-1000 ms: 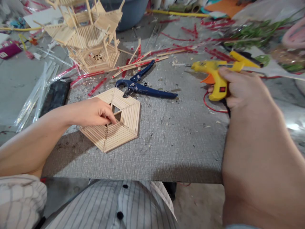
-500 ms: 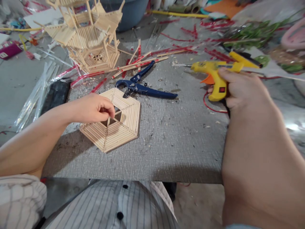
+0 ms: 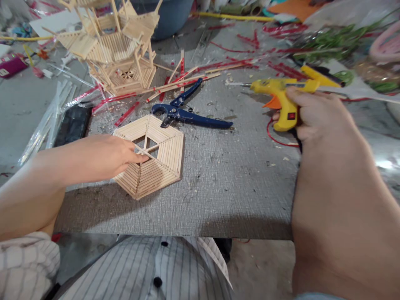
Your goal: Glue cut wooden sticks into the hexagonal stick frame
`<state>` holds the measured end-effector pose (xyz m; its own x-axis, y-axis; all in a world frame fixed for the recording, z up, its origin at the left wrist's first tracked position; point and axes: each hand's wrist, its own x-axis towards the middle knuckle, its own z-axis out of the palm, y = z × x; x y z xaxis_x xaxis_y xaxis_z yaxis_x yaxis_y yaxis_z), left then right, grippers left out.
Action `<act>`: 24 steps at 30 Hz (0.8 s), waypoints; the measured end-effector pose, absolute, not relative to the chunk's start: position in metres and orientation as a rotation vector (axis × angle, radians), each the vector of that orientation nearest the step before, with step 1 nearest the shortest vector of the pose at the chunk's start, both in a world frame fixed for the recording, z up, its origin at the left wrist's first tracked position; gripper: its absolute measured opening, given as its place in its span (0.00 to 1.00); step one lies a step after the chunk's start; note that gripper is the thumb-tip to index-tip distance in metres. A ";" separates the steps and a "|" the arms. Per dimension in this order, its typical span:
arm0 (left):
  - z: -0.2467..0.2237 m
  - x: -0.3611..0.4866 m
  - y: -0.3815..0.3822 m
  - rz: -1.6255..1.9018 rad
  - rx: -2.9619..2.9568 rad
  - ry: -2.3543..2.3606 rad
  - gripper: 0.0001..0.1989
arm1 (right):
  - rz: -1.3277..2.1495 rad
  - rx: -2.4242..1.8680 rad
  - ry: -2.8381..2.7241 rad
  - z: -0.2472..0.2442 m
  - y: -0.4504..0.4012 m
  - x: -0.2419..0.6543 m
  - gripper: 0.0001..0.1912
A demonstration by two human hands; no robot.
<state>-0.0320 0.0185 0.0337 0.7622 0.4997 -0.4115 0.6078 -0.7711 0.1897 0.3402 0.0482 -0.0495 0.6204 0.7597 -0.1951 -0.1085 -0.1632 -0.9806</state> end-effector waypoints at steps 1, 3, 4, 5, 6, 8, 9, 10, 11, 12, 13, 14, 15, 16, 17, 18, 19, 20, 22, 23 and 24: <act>0.035 -0.034 0.014 -0.536 2.670 0.853 0.19 | 0.832 -1.555 -0.558 -0.050 0.048 0.340 0.08; 0.036 -0.037 0.007 -0.529 2.726 0.848 0.19 | 0.828 -1.546 -0.553 -0.050 0.048 0.340 0.08; 0.036 -0.037 0.006 -0.517 2.729 0.844 0.19 | 0.831 -1.543 -0.551 -0.050 0.048 0.340 0.08; 0.036 -0.037 0.005 -0.501 2.726 0.840 0.18 | 0.833 -1.537 -0.549 -0.050 0.048 0.340 0.08; 0.035 -0.036 0.005 -0.492 2.712 0.835 0.18 | 0.834 -1.537 -0.544 -0.050 0.048 0.340 0.08; 0.033 -0.035 0.006 -0.496 2.688 0.834 0.17 | 0.831 -1.549 -0.537 -0.049 0.048 0.340 0.08; 0.033 -0.034 0.007 -0.502 2.682 0.835 0.18 | 0.828 -1.562 -0.537 -0.049 0.049 0.340 0.08; 0.032 -0.033 0.007 -0.511 2.679 0.834 0.18 | 0.826 -1.573 -0.538 -0.049 0.049 0.341 0.08; 0.032 -0.033 0.007 -0.520 2.680 0.834 0.18 | 0.826 -1.585 -0.538 -0.049 0.049 0.341 0.08; 0.032 -0.032 0.007 -0.528 2.685 0.832 0.18 | 0.829 -1.592 -0.538 -0.049 0.049 0.342 0.08; 0.032 -0.032 0.007 -0.531 2.692 0.829 0.19 | 0.834 -1.591 -0.539 -0.050 0.049 0.342 0.08; 0.032 -0.031 0.007 -0.531 2.702 0.824 0.20 | 0.837 -1.585 -0.539 -0.050 0.049 0.343 0.08; 0.031 -0.031 0.006 -0.529 2.713 0.817 0.21 | 0.837 -1.576 -0.537 -0.051 0.049 0.344 0.08; 0.031 -0.031 0.005 -0.528 2.724 0.810 0.22 | 0.835 -1.568 -0.534 -0.052 0.050 0.344 0.08; 0.030 -0.031 0.005 -0.530 2.736 0.803 0.23 | 0.833 -1.560 -0.531 -0.052 0.050 0.345 0.07; 0.029 -0.031 0.004 -0.536 2.745 0.799 0.23 | 0.831 -1.556 -0.525 -0.052 0.050 0.345 0.07; 0.029 -0.031 0.004 -0.544 2.754 0.796 0.23 | 0.835 -1.554 -0.520 -0.052 0.050 0.345 0.07; 0.028 -0.031 0.003 -0.551 2.760 0.797 0.23 | 0.840 -1.553 -0.515 -0.052 0.050 0.345 0.07; 0.027 -0.031 0.003 -0.558 2.764 0.806 0.22 | 0.848 -1.550 -0.519 -0.051 0.050 0.344 0.07; 0.027 -0.031 0.003 -0.557 2.765 0.813 0.21 | 0.848 -1.557 -0.521 -0.051 0.050 0.344 0.07; 0.027 -0.031 0.003 -0.555 2.765 0.819 0.21 | 0.847 -1.567 -0.523 -0.051 0.050 0.344 0.07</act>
